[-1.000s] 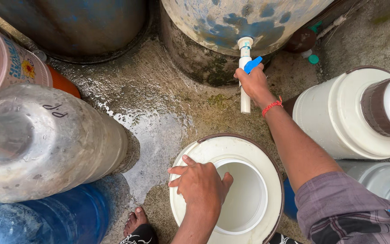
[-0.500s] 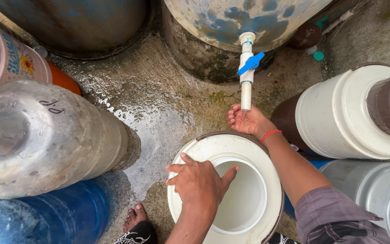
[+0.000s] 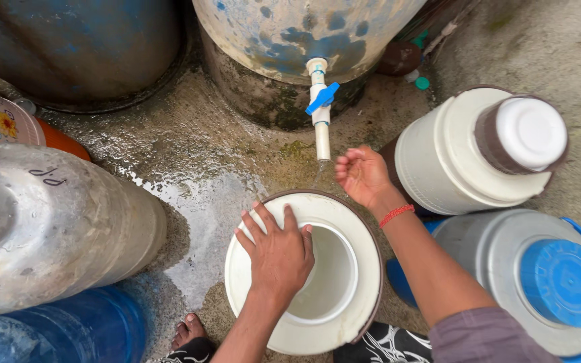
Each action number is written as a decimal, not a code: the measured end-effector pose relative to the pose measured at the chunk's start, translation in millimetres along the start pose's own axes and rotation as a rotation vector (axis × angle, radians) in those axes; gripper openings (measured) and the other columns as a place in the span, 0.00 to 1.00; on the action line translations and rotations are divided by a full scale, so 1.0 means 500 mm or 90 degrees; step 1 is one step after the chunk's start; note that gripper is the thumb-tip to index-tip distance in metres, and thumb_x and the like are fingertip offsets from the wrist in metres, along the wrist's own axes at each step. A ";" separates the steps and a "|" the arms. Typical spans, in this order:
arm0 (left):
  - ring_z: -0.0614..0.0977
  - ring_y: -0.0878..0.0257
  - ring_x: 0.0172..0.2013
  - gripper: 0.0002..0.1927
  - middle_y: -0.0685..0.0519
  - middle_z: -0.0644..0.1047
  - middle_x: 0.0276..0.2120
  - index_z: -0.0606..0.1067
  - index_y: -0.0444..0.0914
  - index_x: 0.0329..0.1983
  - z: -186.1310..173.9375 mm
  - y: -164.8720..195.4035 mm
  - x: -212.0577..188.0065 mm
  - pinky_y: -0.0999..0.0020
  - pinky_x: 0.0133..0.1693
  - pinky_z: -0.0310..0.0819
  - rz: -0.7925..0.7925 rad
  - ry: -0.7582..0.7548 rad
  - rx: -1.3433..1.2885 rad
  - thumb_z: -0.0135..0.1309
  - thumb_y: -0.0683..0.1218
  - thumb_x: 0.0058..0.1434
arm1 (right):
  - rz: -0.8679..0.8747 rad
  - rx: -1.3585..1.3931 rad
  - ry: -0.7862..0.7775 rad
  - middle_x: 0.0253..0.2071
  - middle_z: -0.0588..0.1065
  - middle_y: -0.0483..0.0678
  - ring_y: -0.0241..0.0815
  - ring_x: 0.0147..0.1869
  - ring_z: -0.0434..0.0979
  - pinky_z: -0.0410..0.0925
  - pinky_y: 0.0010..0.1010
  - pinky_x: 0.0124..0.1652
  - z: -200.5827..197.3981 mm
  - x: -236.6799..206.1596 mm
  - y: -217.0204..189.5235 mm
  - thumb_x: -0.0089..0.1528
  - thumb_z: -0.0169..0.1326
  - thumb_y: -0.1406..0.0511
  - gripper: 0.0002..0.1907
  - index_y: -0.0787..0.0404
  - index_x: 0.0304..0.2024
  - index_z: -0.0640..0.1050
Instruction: The person fills a large plastic water container from a tap attached to a storage tank. They position the container under the tap, open the valve, and allow water to flow in. After filling, they close the valve, remove the container, and place it on the floor.
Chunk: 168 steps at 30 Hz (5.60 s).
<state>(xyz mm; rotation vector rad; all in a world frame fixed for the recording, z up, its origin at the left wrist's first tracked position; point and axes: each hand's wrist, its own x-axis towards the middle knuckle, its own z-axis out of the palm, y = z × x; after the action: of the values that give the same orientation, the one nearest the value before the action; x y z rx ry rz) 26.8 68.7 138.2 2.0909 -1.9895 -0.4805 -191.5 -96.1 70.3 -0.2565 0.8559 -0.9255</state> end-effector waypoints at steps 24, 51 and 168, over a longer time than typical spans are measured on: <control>0.58 0.51 0.74 0.30 0.49 0.70 0.67 0.78 0.44 0.58 0.028 -0.087 0.006 0.48 0.71 0.41 0.176 0.008 -0.316 0.48 0.35 0.49 | 0.030 -0.576 0.227 0.57 0.71 0.55 0.52 0.61 0.70 0.66 0.47 0.60 -0.007 -0.004 0.054 0.73 0.35 0.48 0.30 0.63 0.62 0.71; 0.80 0.54 0.59 0.23 0.43 0.81 0.56 0.75 0.33 0.60 0.083 -0.105 0.024 0.59 0.65 0.67 0.006 0.162 -1.010 0.39 0.53 0.74 | -0.261 -1.296 -0.444 0.38 0.82 0.52 0.46 0.43 0.83 0.74 0.41 0.43 0.184 -0.098 0.058 0.66 0.51 0.59 0.15 0.62 0.43 0.84; 0.48 0.49 0.76 0.33 0.42 0.54 0.74 0.65 0.39 0.69 0.061 -0.056 0.066 0.20 0.65 0.22 -0.207 0.112 -0.163 0.50 0.33 0.58 | -0.277 -1.074 0.395 0.82 0.41 0.44 0.48 0.85 0.31 0.32 0.45 0.76 0.077 -0.182 0.227 0.67 0.38 0.42 0.42 0.53 0.78 0.51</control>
<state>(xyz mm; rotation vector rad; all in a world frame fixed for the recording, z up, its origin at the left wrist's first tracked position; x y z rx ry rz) 42.4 39.5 96.7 2.2096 -1.4178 -0.5518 -123.4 37.6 83.3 -1.7111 2.0792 -0.4217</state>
